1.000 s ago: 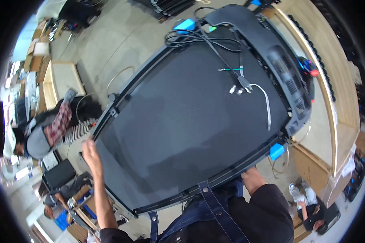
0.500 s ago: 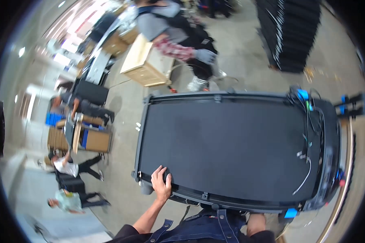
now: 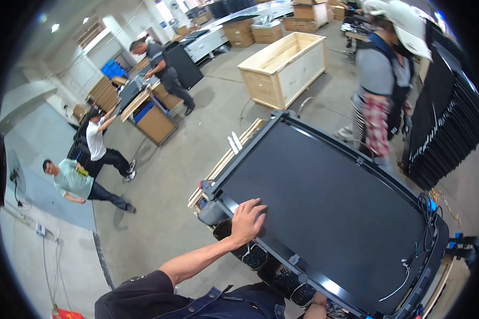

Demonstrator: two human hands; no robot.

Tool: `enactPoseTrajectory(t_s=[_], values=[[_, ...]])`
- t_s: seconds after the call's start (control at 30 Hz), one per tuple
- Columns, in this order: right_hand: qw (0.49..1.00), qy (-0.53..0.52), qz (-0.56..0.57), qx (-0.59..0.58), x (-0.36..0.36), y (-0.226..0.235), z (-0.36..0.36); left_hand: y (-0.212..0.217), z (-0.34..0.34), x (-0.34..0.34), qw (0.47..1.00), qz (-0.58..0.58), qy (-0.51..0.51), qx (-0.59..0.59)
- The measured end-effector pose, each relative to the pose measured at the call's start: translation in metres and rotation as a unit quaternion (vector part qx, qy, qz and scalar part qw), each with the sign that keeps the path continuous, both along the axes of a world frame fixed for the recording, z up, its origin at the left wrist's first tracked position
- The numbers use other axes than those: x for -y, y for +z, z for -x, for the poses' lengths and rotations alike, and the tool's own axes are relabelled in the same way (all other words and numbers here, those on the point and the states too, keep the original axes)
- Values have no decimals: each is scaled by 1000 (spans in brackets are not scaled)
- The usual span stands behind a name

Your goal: Assembling the base components and side panels of a treadmill using power tools in a manufacturing facility.

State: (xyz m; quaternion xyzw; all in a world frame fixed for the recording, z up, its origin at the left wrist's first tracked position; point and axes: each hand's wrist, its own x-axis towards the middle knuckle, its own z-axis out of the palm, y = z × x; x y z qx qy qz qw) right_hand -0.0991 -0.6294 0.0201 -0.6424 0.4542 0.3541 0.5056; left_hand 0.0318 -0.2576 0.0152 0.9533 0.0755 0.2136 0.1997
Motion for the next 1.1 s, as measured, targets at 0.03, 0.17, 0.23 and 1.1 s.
enactPoseTrajectory(t_s=[0.03, 0.17, 0.23, 1.1], values=[[999, 12, 31, 3, -10, 10, -11, -2, -1, 0, 1000, 8, -2, 2], [994, 108, 20, 26, 30, -66, 12, 1, -1, -12, 999, 12, -14, 38], [983, 178, 1, 41, 53, -105, 14, 2, 10, -16, 998, 10, -7, 56], [950, 60, -104, 287, -26, 20, 10, -20, 12, -22, 996, 13, -61, 65]])
